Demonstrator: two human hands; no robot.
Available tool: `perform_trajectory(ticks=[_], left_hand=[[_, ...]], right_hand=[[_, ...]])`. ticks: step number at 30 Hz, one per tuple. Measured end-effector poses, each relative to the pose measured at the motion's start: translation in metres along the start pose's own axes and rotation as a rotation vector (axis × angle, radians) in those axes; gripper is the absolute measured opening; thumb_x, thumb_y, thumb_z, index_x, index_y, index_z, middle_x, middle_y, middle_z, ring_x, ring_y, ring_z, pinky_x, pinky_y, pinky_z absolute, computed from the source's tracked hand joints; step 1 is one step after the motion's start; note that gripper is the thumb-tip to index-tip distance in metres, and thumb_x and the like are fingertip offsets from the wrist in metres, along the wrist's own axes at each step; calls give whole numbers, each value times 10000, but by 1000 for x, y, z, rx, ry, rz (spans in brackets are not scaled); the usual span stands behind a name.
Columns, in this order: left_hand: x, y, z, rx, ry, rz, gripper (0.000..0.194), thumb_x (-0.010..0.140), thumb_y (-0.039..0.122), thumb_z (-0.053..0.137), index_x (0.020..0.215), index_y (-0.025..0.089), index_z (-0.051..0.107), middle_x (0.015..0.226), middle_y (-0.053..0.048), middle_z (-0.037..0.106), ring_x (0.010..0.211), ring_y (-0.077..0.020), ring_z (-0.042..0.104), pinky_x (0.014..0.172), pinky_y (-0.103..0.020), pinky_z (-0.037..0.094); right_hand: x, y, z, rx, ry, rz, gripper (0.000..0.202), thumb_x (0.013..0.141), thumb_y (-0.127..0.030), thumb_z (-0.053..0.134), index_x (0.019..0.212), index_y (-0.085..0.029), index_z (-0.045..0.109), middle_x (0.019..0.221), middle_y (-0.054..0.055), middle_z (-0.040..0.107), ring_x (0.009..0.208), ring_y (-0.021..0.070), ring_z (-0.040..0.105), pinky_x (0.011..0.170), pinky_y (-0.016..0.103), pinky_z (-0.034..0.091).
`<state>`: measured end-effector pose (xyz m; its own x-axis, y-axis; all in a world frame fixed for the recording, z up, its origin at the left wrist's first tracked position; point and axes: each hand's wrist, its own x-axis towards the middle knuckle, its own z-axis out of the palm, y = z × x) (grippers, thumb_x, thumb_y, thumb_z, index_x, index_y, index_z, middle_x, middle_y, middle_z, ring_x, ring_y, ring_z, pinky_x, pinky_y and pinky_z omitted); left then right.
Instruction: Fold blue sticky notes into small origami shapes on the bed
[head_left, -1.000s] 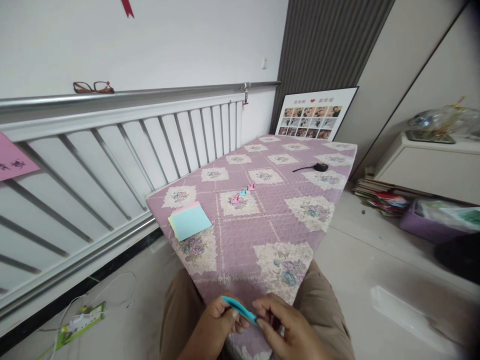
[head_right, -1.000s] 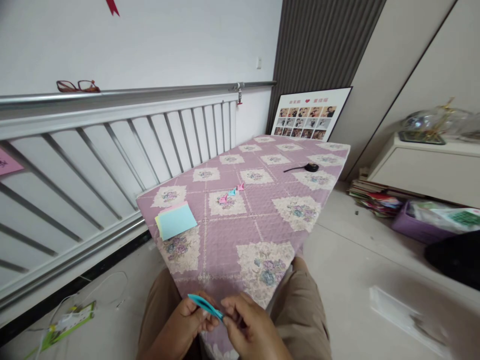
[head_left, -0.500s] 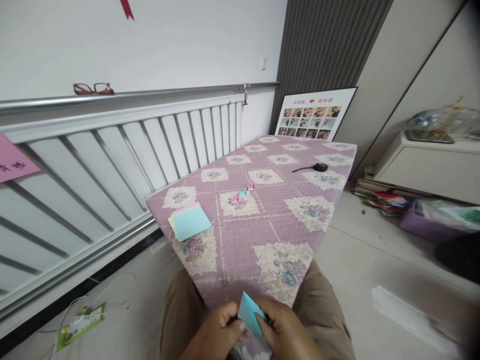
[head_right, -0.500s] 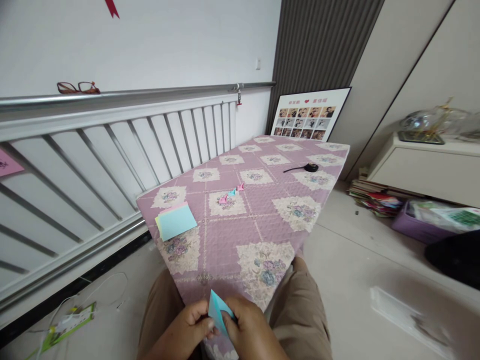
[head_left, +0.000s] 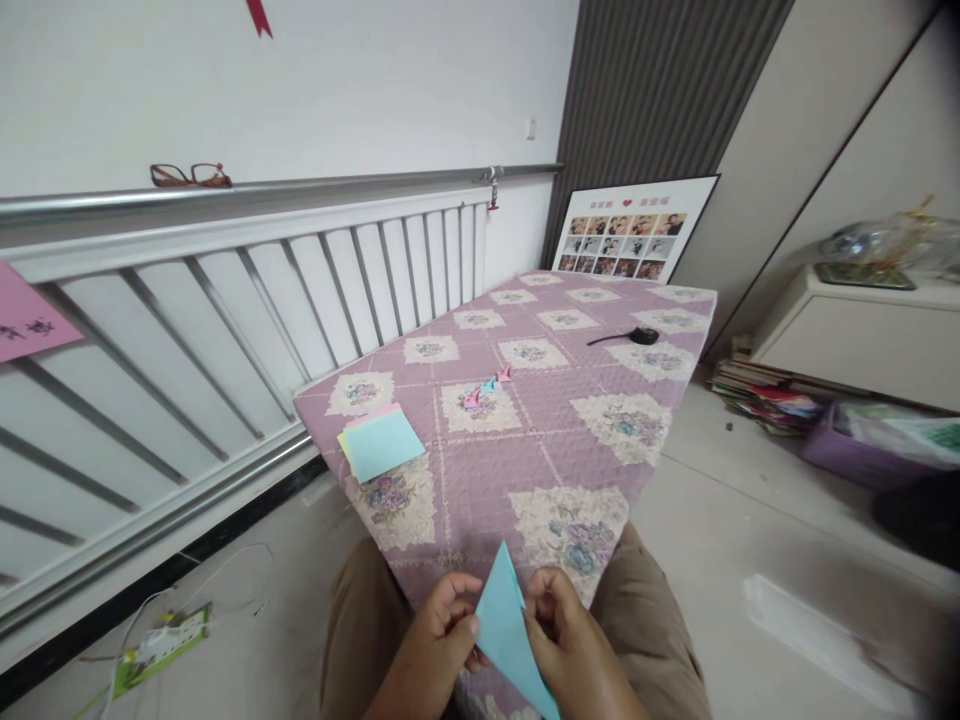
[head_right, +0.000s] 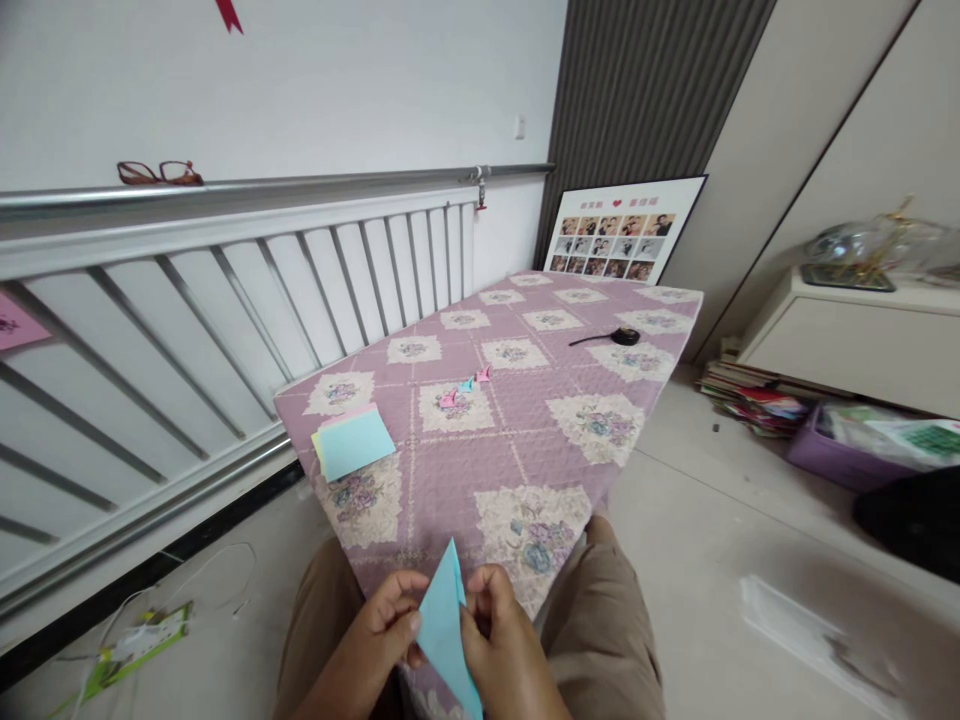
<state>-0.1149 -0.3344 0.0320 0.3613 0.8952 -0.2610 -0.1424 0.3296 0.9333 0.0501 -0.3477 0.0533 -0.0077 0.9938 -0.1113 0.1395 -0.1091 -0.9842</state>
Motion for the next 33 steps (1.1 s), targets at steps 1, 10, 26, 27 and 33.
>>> perform_trajectory(ticks=[1, 10, 26, 27, 33], left_hand=[[0, -1, 0, -17, 2, 2, 349, 767, 397, 617, 1032, 201, 502, 660, 45, 574, 546, -108, 539, 538, -226, 371], [1, -4, -5, -141, -13, 26, 399, 747, 427, 676, 1030, 202, 506, 657, 43, 578, 553, -103, 523, 528, -220, 354], [-4, -5, 0, 23, -103, -43, 454, 771, 319, 606, 1183, 188, 466, 757, 7, 598, 612, -117, 541, 576, -235, 383], [-5, -2, -1, 142, -106, 2, 467, 777, 261, 577, 1221, 185, 454, 807, -9, 613, 686, -133, 563, 630, -249, 410], [-16, 29, -3, 609, -169, 309, 734, 651, 10, 476, 1334, 273, 422, 1314, -57, 496, 1000, -172, 549, 871, -288, 421]], right_hand=[[0, 2, -1, 3, -13, -8, 266, 780, -452, 586, 744, -253, 413, 595, -59, 511, 530, 126, 499, 492, 224, 394], [-6, -31, -8, 102, -359, 19, 238, 812, -438, 592, 748, -209, 615, 685, -24, 592, 669, 138, 543, 653, 239, 443], [-6, -50, -19, -90, -473, -113, 45, 760, -233, 613, 740, -195, 627, 805, -2, 649, 748, 135, 562, 707, 226, 429], [-6, -48, -20, -105, -467, -112, 35, 751, -223, 626, 732, -196, 618, 785, -11, 639, 727, 127, 551, 691, 217, 422], [-10, -36, -29, -156, -575, -95, 179, 804, -358, 621, 750, -190, 594, 756, -26, 572, 681, 108, 499, 621, 199, 392]])
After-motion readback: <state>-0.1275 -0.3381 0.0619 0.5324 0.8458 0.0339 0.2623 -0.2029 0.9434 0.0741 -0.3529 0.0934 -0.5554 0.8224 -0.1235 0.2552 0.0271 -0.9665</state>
